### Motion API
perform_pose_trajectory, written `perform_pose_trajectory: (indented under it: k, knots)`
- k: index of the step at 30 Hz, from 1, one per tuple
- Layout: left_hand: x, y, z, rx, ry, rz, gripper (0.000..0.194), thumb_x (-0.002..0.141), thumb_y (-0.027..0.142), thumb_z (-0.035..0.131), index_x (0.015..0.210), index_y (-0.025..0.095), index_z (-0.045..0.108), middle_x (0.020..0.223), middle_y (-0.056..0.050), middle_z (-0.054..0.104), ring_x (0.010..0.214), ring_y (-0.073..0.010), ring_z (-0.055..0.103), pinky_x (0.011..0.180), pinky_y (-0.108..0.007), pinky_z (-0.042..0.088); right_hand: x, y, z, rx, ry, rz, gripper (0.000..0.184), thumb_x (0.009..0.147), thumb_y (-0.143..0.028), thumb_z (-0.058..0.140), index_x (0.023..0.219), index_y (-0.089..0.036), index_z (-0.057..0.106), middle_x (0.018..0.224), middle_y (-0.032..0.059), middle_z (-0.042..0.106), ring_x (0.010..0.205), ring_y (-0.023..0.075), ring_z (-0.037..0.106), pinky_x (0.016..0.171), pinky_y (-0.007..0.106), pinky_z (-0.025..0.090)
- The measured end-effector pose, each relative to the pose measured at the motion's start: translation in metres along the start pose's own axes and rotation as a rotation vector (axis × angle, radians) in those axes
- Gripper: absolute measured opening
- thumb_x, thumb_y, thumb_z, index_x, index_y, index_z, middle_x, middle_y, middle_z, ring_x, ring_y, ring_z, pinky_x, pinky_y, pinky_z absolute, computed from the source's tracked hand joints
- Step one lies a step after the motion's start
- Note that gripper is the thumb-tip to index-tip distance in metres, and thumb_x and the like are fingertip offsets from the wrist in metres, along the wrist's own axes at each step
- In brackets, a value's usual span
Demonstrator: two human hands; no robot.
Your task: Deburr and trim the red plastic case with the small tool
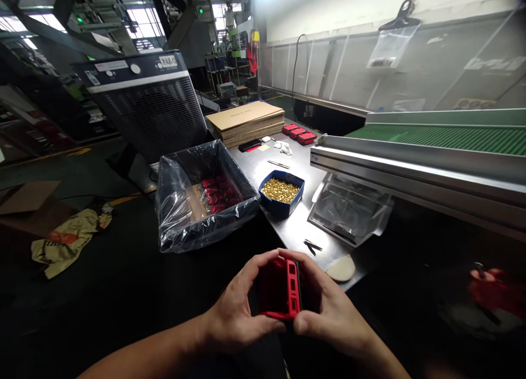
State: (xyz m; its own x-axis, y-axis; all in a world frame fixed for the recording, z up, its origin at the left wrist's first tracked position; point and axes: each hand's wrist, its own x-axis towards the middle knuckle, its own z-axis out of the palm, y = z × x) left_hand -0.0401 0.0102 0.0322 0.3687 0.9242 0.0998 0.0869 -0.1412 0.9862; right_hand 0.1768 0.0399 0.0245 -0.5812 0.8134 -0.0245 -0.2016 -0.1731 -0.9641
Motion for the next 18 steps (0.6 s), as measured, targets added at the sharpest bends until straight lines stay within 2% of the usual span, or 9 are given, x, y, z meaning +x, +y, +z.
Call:
perform_pose_trajectory:
  k: [3,6,7,9,12,14,16,18]
  knots:
    - [0.002,0.003,0.002,-0.036,-0.031,0.056,0.087,0.075,0.018,0.085,0.149,0.03,0.041,0.144,-0.009,0.055,0.131,-0.0299,0.056,0.115,-0.044,0.047,0.004,0.002,0.0,0.086,-0.026,-0.036,0.068,0.073,-0.047,0.087,0.133,-0.034,0.059,0.134,0.0052,0.06,0.123,0.0249,0.059,0.104,0.035,0.05]
    - [0.002,0.003,0.003,-0.002,-0.049,0.089,0.087,0.076,0.014,0.083,0.15,0.031,0.039,0.147,-0.008,0.053,0.134,-0.0293,0.054,0.117,-0.043,0.045,0.009,0.008,-0.004,0.103,0.045,-0.05,0.03,0.09,-0.044,0.072,0.116,-0.03,0.07,0.129,0.0051,0.063,0.117,0.0205,0.062,0.1,0.029,0.05]
    - [0.002,0.002,0.004,0.027,-0.055,0.094,0.088,0.076,0.013,0.083,0.15,0.032,0.039,0.148,-0.008,0.052,0.135,-0.0289,0.053,0.118,-0.042,0.044,0.009,0.009,-0.005,0.102,0.075,-0.052,0.024,0.094,-0.044,0.066,0.111,-0.029,0.073,0.127,0.0048,0.064,0.114,0.0188,0.063,0.099,0.028,0.05]
    - [0.002,0.0,0.004,0.063,-0.073,0.096,0.088,0.077,0.015,0.083,0.15,0.033,0.038,0.149,-0.007,0.051,0.136,-0.0284,0.052,0.118,-0.04,0.043,0.009,0.01,-0.006,0.095,0.075,-0.068,0.023,0.094,-0.045,0.065,0.109,-0.03,0.073,0.125,0.0044,0.065,0.11,0.0177,0.064,0.096,0.027,0.051]
    - [0.002,-0.004,0.004,0.101,-0.08,0.112,0.084,0.08,0.017,0.079,0.15,0.036,0.037,0.147,-0.007,0.052,0.135,-0.0281,0.053,0.117,-0.039,0.046,0.009,0.01,-0.005,0.046,0.046,-0.104,0.03,0.088,-0.045,0.074,0.113,-0.028,0.073,0.126,0.0056,0.066,0.112,0.0201,0.064,0.096,0.029,0.051]
    - [0.001,-0.007,0.003,0.146,-0.093,0.147,0.086,0.079,0.015,0.078,0.151,0.037,0.036,0.146,-0.007,0.052,0.135,-0.0286,0.053,0.117,-0.04,0.046,0.011,0.011,-0.004,0.039,0.102,-0.085,0.029,0.092,-0.048,0.068,0.106,-0.024,0.076,0.114,0.007,0.071,0.104,0.0198,0.066,0.092,0.03,0.051]
    - [0.0,-0.01,0.004,0.192,-0.131,0.181,0.088,0.079,0.015,0.076,0.153,0.037,0.033,0.148,-0.008,0.049,0.138,-0.0311,0.05,0.118,-0.044,0.044,0.015,0.013,-0.002,0.078,0.16,-0.057,0.039,0.096,-0.053,0.059,0.097,-0.02,0.079,0.096,0.0074,0.075,0.09,0.0183,0.068,0.085,0.029,0.051]
    - [-0.002,-0.015,0.004,0.247,-0.136,0.181,0.088,0.079,0.02,0.076,0.153,0.036,0.033,0.15,-0.009,0.045,0.139,-0.0334,0.047,0.118,-0.047,0.045,0.019,0.018,-0.001,0.11,0.216,-0.037,0.048,0.093,-0.06,0.059,0.091,-0.017,0.08,0.082,0.0072,0.074,0.079,0.0178,0.068,0.08,0.03,0.051]
